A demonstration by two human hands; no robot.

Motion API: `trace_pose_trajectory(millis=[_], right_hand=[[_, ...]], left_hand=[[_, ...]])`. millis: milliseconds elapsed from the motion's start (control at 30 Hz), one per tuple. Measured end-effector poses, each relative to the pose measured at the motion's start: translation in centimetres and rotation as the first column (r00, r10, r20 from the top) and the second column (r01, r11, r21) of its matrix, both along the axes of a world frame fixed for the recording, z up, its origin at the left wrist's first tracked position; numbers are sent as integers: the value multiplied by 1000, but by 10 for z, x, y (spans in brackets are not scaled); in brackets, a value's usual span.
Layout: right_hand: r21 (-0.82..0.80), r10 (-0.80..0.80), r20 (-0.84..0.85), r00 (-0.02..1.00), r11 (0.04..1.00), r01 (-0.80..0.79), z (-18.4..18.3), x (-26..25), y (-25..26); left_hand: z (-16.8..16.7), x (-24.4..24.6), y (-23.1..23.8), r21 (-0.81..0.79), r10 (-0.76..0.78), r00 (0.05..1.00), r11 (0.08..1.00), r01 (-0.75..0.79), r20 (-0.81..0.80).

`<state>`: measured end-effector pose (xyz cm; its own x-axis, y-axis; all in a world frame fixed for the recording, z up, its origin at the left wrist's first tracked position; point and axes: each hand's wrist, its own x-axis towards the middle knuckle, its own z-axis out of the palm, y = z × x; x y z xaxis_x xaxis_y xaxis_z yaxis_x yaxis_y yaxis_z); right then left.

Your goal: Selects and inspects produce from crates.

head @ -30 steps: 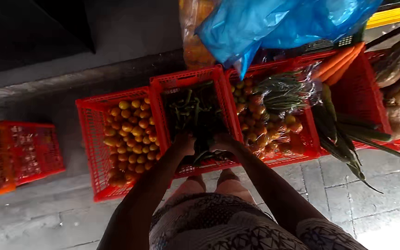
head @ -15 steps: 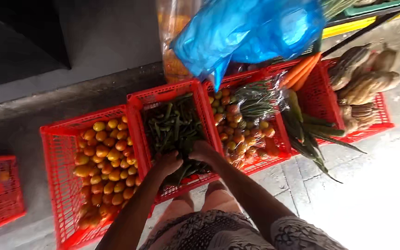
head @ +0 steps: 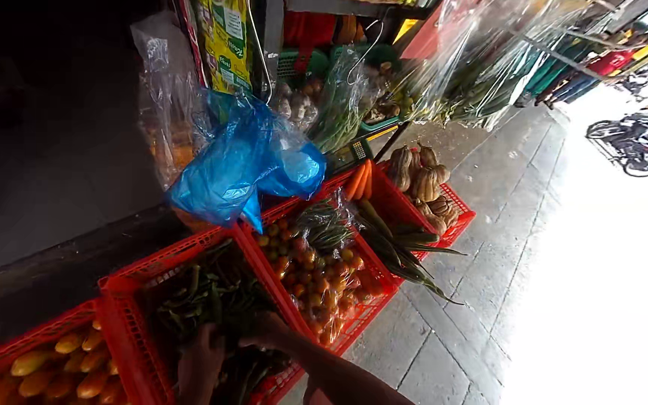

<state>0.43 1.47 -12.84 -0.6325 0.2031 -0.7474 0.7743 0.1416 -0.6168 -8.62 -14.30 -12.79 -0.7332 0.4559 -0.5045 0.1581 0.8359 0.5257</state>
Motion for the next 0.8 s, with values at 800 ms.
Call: trace_pose_trajectory(millis=[800], right_hand=[[-802, -479, -197, 855, 580, 141, 0, 30, -8]], left_hand=[[19, 24, -42, 609, 287, 872, 628, -484, 397]])
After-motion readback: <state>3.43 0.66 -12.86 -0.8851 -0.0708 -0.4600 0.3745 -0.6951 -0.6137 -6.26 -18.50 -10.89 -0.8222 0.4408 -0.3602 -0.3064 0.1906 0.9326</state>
